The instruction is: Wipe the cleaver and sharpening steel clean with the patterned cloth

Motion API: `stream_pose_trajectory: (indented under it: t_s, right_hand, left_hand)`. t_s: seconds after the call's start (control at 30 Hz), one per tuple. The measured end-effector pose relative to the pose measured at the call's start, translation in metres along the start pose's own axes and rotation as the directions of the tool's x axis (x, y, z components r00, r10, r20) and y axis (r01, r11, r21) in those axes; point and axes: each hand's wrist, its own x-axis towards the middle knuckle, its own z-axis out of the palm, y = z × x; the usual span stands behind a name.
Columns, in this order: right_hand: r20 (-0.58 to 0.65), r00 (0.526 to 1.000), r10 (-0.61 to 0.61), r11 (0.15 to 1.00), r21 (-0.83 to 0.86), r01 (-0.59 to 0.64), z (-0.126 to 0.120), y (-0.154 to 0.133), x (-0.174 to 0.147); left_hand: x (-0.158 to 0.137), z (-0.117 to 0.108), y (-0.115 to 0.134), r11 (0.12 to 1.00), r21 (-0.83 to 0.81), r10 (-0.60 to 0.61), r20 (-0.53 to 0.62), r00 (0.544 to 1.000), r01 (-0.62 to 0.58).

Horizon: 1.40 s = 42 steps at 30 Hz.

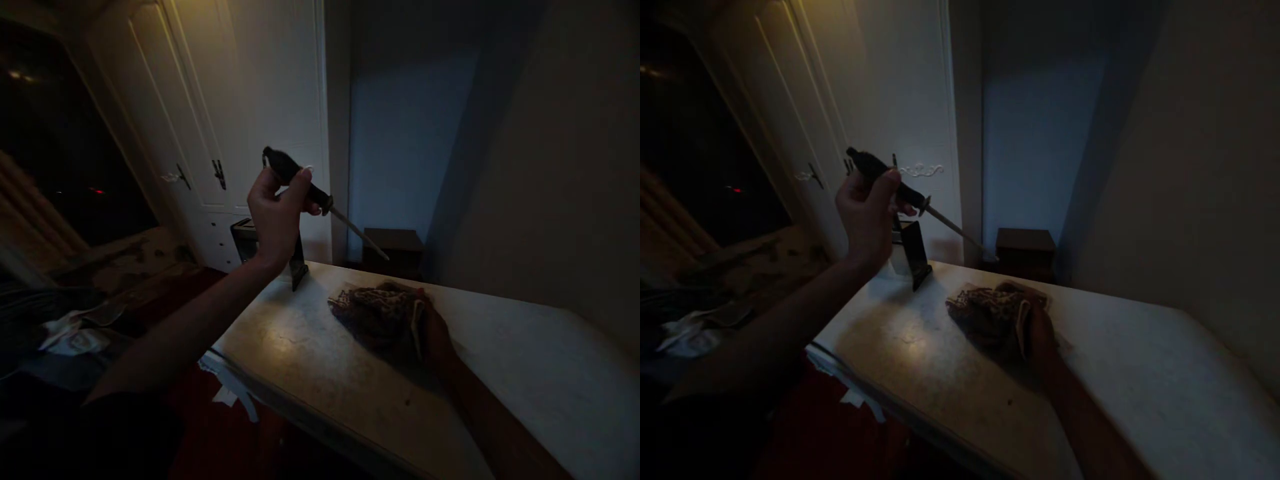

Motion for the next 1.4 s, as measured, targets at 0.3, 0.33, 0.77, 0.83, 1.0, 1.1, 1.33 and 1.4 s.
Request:
stream_pose_trajectory:
  t_s: [0.3, 0.33, 0.77, 0.83, 1.0, 1.1, 1.33, 1.4]
  right_hand:
    - [0.083, 0.982, 0.17, 0.901, 0.389, -0.19, -0.011, -0.002, 0.008]
    - [0.089, 0.979, 0.183, 0.884, 0.421, -0.204, -0.012, -0.003, 0.008]
    - [0.077, 0.979, 0.189, 0.821, 0.534, -0.2, -0.002, -0.015, 0.0]
    - [0.142, 0.973, 0.18, 0.819, 0.527, -0.228, -0.002, -0.015, 0.001]
    - [0.264, 0.952, 0.156, 0.8, 0.532, -0.278, -0.006, -0.018, 0.004]
    - [0.272, 0.951, 0.145, 0.802, 0.53, -0.274, -0.008, -0.013, 0.006]
    - [0.171, 0.98, 0.103, 0.825, 0.536, -0.18, -0.003, 0.003, 0.007]
    - [0.13, 0.985, 0.114, 0.819, 0.549, -0.167, 0.0, 0.002, 0.006]
  left_hand:
    - [-0.104, 0.02, -0.051, 0.944, -0.078, -0.324, -0.034, 0.946, 0.32]
    - [-0.114, 0.02, -0.054, 0.936, -0.067, -0.348, -0.014, 0.937, 0.347]
    - [-0.178, 0.011, -0.094, 0.788, 0.127, -0.6, 0.381, 0.704, 0.603]
    - [-0.18, 0.011, -0.101, 0.793, 0.24, -0.601, 0.459, 0.654, 0.56]
    - [-0.179, 0.011, -0.112, 0.824, 0.367, -0.563, 0.616, 0.551, 0.431]
    - [-0.178, 0.012, -0.115, 0.836, 0.377, -0.543, 0.668, 0.508, 0.398]
    - [-0.184, 0.014, -0.113, 0.819, 0.393, -0.55, 0.743, 0.38, 0.417]
    - [-0.188, 0.014, -0.112, 0.816, 0.394, -0.549, 0.757, 0.355, 0.422]
